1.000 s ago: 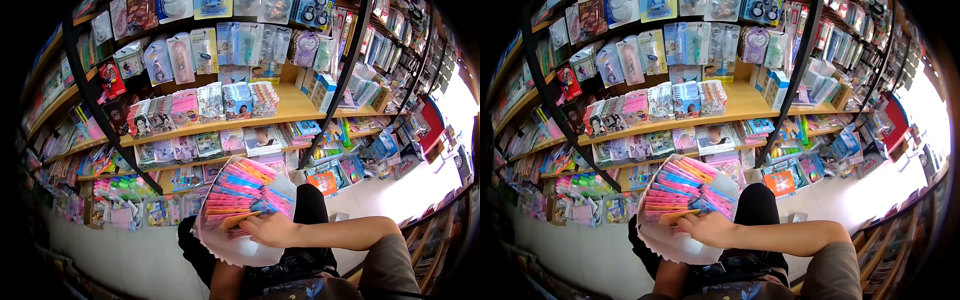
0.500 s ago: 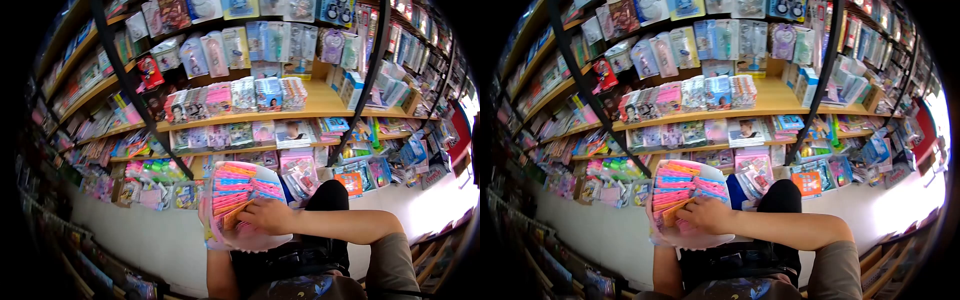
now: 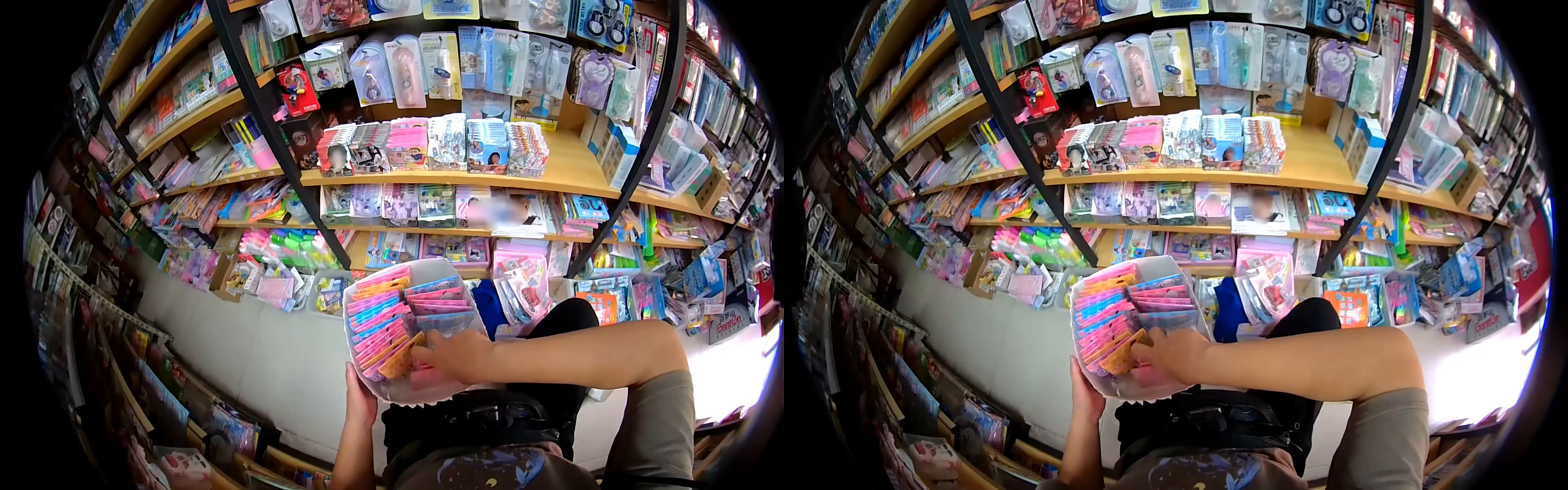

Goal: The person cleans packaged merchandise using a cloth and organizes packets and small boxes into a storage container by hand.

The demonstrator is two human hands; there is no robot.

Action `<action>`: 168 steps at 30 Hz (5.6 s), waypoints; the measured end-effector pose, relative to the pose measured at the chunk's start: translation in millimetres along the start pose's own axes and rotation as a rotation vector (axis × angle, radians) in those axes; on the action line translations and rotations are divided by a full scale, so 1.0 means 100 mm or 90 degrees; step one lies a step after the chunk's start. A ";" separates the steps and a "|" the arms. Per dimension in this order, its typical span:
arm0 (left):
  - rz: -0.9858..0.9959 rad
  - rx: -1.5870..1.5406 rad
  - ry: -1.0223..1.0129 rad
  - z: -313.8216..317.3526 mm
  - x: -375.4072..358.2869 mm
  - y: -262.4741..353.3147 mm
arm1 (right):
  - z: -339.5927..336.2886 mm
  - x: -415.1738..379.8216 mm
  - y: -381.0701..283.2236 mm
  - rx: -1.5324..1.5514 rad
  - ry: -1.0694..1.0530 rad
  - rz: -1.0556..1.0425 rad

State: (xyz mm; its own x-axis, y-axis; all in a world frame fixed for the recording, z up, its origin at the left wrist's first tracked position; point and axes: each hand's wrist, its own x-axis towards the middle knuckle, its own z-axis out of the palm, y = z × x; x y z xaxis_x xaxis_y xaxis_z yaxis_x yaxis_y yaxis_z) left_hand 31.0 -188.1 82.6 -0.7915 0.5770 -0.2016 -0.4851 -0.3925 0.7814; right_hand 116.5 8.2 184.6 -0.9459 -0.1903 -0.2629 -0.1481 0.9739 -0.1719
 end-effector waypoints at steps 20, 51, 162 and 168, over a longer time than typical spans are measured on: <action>0.072 0.012 0.042 -0.03 -0.03 -0.27 | 0.13 0.01 0.24 0.260 -0.188 0.117; 0.046 0.013 -0.083 0.10 -0.11 -0.03 | -0.39 1.18 0.67 0.408 0.091 0.207; -0.042 -0.064 0.029 0.33 0.21 0.01 | -0.32 0.33 0.88 0.245 0.140 -0.139; -0.100 -0.001 0.196 0.44 0.15 0.09 | -0.86 -0.40 2.02 0.121 0.464 0.261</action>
State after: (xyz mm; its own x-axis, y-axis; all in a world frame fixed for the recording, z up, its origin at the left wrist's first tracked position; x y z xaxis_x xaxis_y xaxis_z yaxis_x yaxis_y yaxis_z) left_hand 30.8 -151.1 113.0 -0.7823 0.3874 -0.4878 -0.6099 -0.3168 0.7264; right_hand 99.5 223.6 241.7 -0.8727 0.3633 0.3262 0.2360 0.8987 -0.3695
